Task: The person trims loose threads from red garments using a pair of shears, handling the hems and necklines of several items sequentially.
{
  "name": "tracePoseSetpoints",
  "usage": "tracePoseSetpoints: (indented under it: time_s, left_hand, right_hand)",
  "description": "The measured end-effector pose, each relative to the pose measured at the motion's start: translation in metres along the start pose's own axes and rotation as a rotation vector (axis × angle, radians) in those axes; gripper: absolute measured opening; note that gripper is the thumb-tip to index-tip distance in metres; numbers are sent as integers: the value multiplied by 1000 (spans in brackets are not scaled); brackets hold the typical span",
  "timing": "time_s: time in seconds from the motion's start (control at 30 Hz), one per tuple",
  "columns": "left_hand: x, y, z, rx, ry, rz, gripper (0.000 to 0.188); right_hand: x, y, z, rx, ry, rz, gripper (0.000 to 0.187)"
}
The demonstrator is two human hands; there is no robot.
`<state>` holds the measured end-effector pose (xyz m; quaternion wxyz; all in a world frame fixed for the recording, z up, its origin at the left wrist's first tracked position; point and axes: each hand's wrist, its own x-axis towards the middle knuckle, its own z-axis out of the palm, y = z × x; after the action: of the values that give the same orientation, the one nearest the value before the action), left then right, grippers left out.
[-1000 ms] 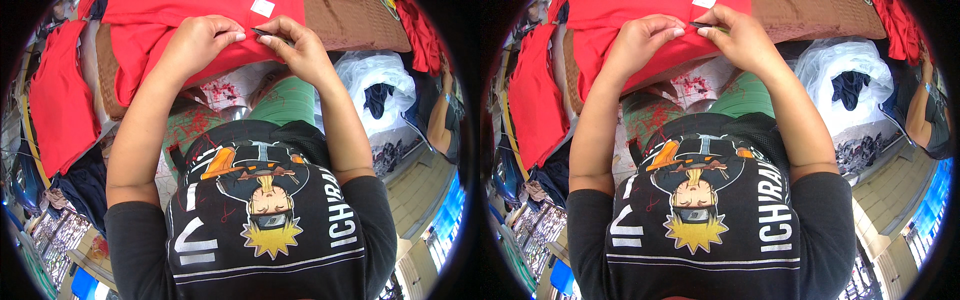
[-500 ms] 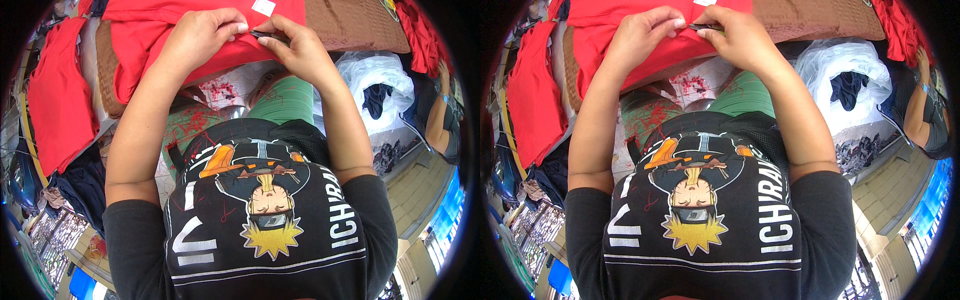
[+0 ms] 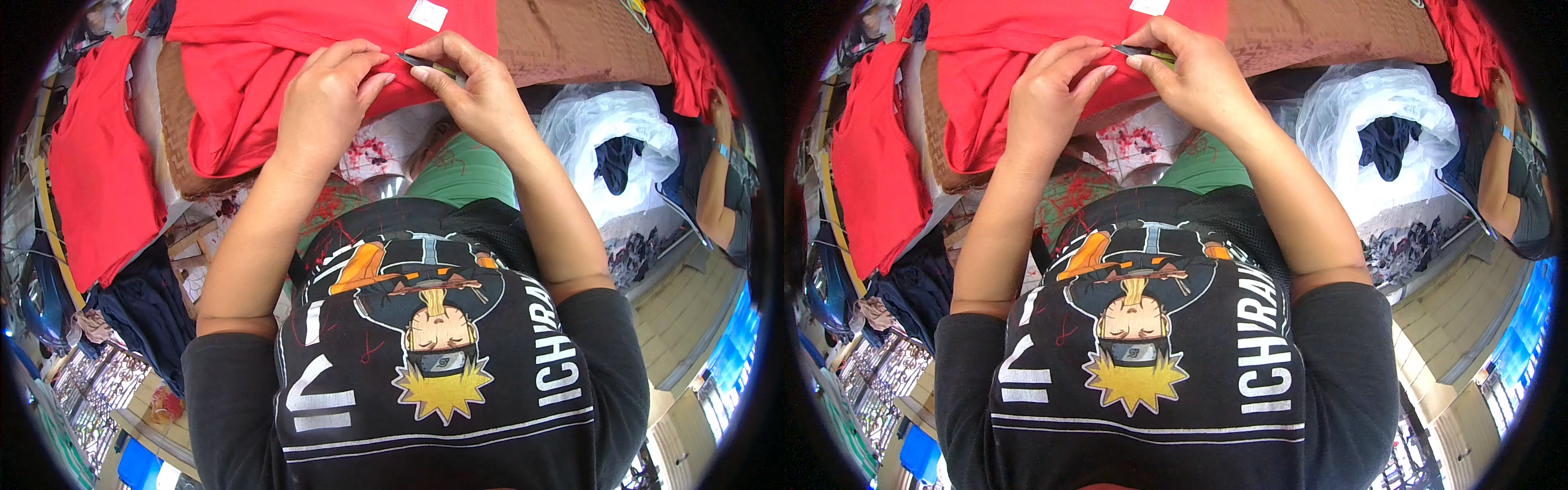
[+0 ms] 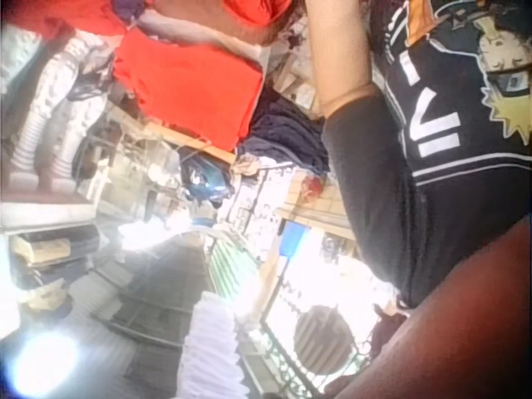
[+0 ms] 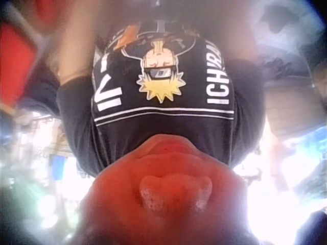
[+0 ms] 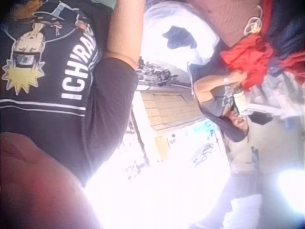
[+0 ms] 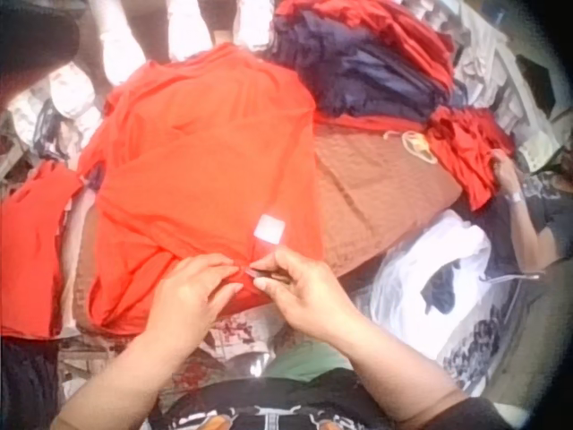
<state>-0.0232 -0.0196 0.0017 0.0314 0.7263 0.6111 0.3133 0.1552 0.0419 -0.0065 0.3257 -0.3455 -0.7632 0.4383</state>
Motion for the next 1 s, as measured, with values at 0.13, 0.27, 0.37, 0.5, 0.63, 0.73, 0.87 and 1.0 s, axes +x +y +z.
tracePoseSetpoints:
  time_s: [0.13, 0.27, 0.37, 0.5, 0.63, 0.73, 0.87, 1.0]
  left_hand:
    - [-2, 0, 4, 7, 32, 1, 17]
    - [5, -4, -2, -214, -97, -221, 16]
    - [12, -12, -8, -301, -220, -310, 19]
    - [17, -16, -12, -385, -308, -392, 23]
    - [15, -15, -14, -403, -262, -292, 21]
    - [16, -14, -33, -419, -357, -45, 23]
    - [27, -4, -100, -319, -716, -115, 28]
    - [26, -9, -89, -230, -479, -138, 19]
  right_hand:
    - [-1, 3, 0, 25, -4, 2, 17]
    - [-1, 2, -1, 18, -18, 29, 17]
    - [0, 4, -2, 17, -31, 14, 17]
    - [0, 4, -2, -49, -30, -54, 17]
    - [3, -6, 0, -212, -40, -81, 18]
    - [7, -12, -4, -406, -41, -107, 20]
    - [6, -23, -25, -451, 22, -19, 19]
    - [5, -27, -25, -317, 45, 4, 20]
